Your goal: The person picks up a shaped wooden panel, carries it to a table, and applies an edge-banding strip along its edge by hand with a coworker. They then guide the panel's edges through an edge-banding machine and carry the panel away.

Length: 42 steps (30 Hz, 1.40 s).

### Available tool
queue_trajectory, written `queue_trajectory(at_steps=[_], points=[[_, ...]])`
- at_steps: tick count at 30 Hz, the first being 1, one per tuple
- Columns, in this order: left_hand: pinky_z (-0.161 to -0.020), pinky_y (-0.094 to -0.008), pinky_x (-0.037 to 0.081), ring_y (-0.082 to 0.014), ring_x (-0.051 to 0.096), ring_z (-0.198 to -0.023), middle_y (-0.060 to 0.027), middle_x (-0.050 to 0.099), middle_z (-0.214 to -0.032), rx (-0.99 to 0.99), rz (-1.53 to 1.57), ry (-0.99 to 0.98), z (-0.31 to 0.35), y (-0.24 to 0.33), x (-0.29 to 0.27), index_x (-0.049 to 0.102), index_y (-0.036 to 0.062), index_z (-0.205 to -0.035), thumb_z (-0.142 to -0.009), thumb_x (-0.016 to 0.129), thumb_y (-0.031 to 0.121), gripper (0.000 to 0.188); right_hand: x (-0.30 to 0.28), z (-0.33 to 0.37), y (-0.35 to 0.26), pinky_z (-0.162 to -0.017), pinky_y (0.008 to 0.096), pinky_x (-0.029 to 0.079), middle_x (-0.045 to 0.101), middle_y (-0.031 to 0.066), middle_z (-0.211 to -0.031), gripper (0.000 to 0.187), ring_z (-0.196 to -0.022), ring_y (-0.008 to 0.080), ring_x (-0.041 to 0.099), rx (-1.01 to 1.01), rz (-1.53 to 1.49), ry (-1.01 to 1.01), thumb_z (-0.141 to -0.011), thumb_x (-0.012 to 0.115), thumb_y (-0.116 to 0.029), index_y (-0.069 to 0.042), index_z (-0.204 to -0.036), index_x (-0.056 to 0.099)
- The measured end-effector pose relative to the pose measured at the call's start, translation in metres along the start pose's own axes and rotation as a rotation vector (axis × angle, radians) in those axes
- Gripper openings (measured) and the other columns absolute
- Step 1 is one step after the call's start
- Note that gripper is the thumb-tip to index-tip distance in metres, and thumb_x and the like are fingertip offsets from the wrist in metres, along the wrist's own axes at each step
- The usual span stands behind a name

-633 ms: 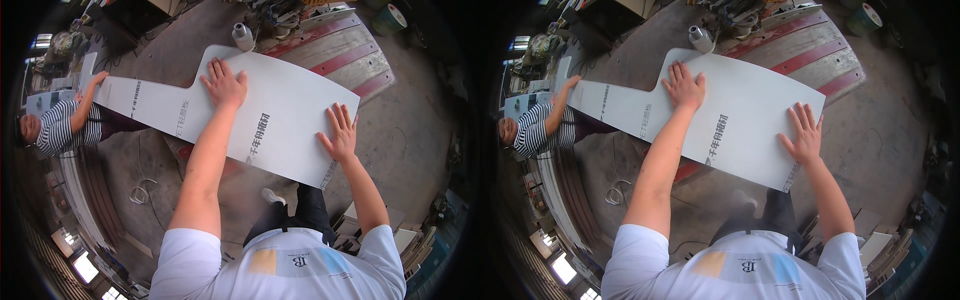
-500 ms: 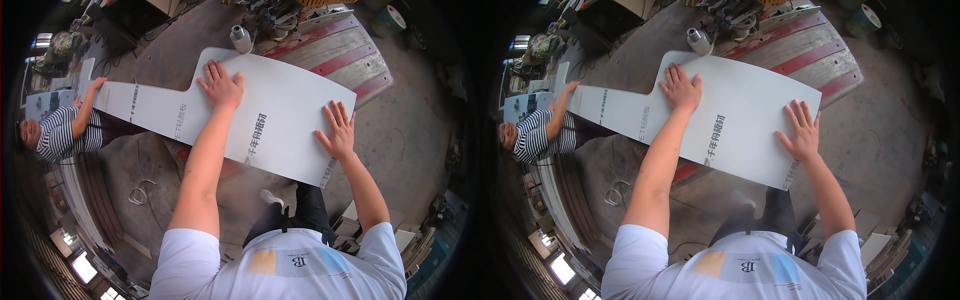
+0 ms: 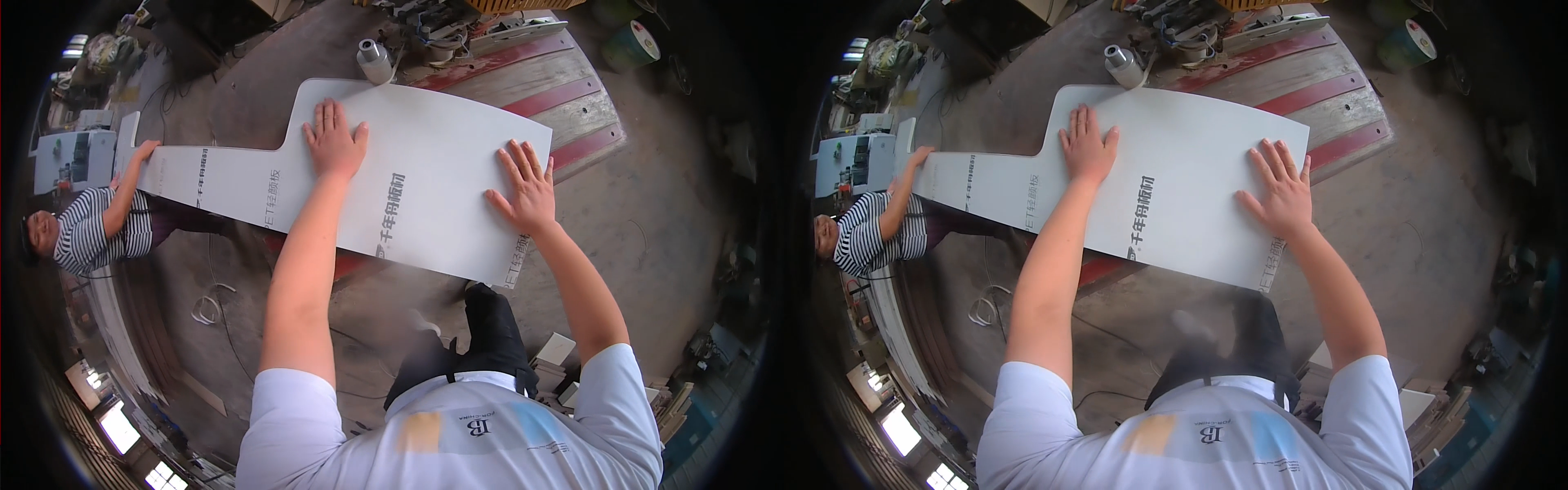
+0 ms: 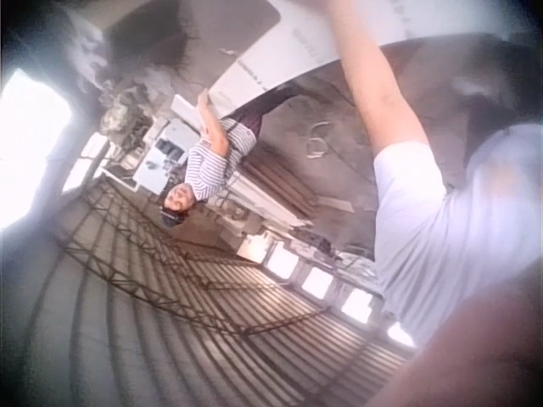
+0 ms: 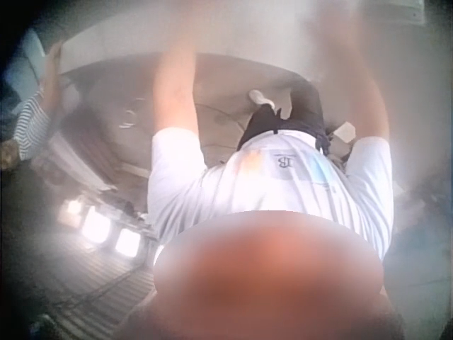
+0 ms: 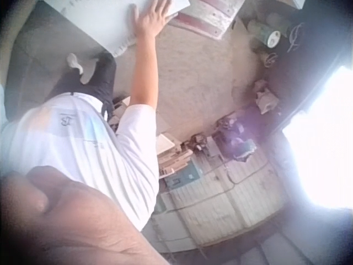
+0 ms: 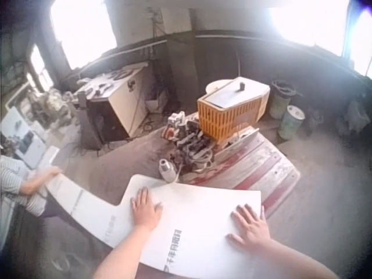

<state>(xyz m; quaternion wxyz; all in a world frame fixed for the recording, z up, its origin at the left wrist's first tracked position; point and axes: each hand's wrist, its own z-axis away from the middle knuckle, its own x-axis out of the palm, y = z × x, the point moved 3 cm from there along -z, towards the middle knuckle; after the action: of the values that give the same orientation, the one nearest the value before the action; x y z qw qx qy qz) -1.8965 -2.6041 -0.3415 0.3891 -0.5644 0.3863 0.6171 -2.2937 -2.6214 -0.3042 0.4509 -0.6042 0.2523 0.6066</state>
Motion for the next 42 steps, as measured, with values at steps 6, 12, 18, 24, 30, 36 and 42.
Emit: queue_trajectory(at_steps=[6, 12, 18, 24, 30, 36, 42], points=[[-0.132, -0.0572, 0.016, -0.0329, 0.026, -0.162, -0.0180, 0.032, -0.173, 0.442, 0.170, -0.120, 0.113, 0.021, -0.028, 0.042, -0.0010, -0.159, -0.096, 0.066, 0.047, 0.082, -0.002, -0.021, 0.014, -0.130, 0.0673, 0.011, 0.032, 0.0014, -0.175, 0.082, -0.165, 0.0247, 0.020, -0.007, 0.026, -0.056, -0.094, 0.061, -0.064, -0.025, -0.164, 0.043], [-0.131, -0.0568, 0.019, -0.0334, 0.029, -0.161, -0.0177, 0.036, -0.172, 0.399, 0.182, -0.109, 0.145, 0.015, -0.038, 0.044, -0.0011, -0.158, -0.093, 0.067, 0.046, 0.083, 0.002, -0.042, 0.016, -0.130, 0.0678, 0.011, 0.031, 0.0011, -0.176, 0.083, -0.165, 0.0242, 0.020, -0.083, 0.039, -0.037, -0.094, 0.060, -0.066, -0.026, -0.164, 0.043], [-0.131, -0.0580, 0.019, -0.0348, 0.031, -0.161, -0.0195, 0.037, -0.171, 0.375, 0.180, -0.086, 0.141, 0.009, -0.038, 0.044, -0.0028, -0.158, -0.091, 0.067, 0.044, 0.084, 0.010, -0.056, 0.015, -0.128, 0.0697, 0.012, 0.030, 0.0052, -0.176, 0.085, -0.165, 0.0282, 0.019, -0.126, 0.050, -0.045, -0.094, 0.059, -0.067, -0.023, -0.165, 0.042], [-0.130, -0.0594, 0.020, -0.0373, 0.031, -0.160, -0.0220, 0.037, -0.170, 0.371, 0.200, -0.069, 0.140, 0.008, -0.037, 0.044, -0.0042, -0.157, -0.090, 0.068, 0.044, 0.087, 0.004, -0.072, 0.013, -0.129, 0.0689, 0.012, 0.030, 0.0052, -0.176, 0.084, -0.165, 0.0282, 0.020, -0.160, 0.037, -0.066, -0.094, 0.059, -0.067, -0.023, -0.165, 0.042], [-0.127, -0.0702, 0.016, -0.0425, 0.028, -0.161, -0.0197, 0.038, -0.170, 0.532, 0.220, -0.130, 0.133, 0.002, -0.045, 0.049, -0.0024, -0.153, -0.085, 0.067, 0.070, 0.101, 0.006, -0.087, 0.007, -0.131, 0.0653, 0.014, 0.030, 0.0030, -0.176, 0.083, -0.165, 0.0256, 0.020, -0.160, 0.044, -0.076, -0.095, 0.058, -0.066, -0.024, -0.164, 0.042], [-0.124, -0.0761, 0.016, -0.0431, 0.030, -0.160, -0.0149, 0.043, -0.169, 0.692, 0.179, -0.116, 0.131, -0.007, -0.045, 0.057, 0.0039, -0.148, -0.076, 0.063, 0.088, 0.111, 0.001, -0.100, -0.005, -0.131, 0.0645, 0.014, 0.028, 0.0006, -0.176, 0.083, -0.165, 0.0235, 0.018, -0.157, 0.080, -0.129, -0.097, 0.056, -0.067, -0.025, -0.166, 0.038], [-0.126, -0.0727, 0.016, -0.0421, 0.033, -0.159, -0.0144, 0.046, -0.167, 0.681, 0.201, -0.104, 0.128, -0.016, -0.044, 0.057, 0.0034, -0.149, -0.078, 0.062, 0.089, 0.111, 0.006, -0.107, -0.010, -0.132, 0.0628, 0.012, 0.025, -0.0005, -0.178, 0.085, -0.165, 0.0221, 0.016, -0.154, 0.102, -0.156, -0.098, 0.051, -0.071, -0.026, -0.168, 0.035]])
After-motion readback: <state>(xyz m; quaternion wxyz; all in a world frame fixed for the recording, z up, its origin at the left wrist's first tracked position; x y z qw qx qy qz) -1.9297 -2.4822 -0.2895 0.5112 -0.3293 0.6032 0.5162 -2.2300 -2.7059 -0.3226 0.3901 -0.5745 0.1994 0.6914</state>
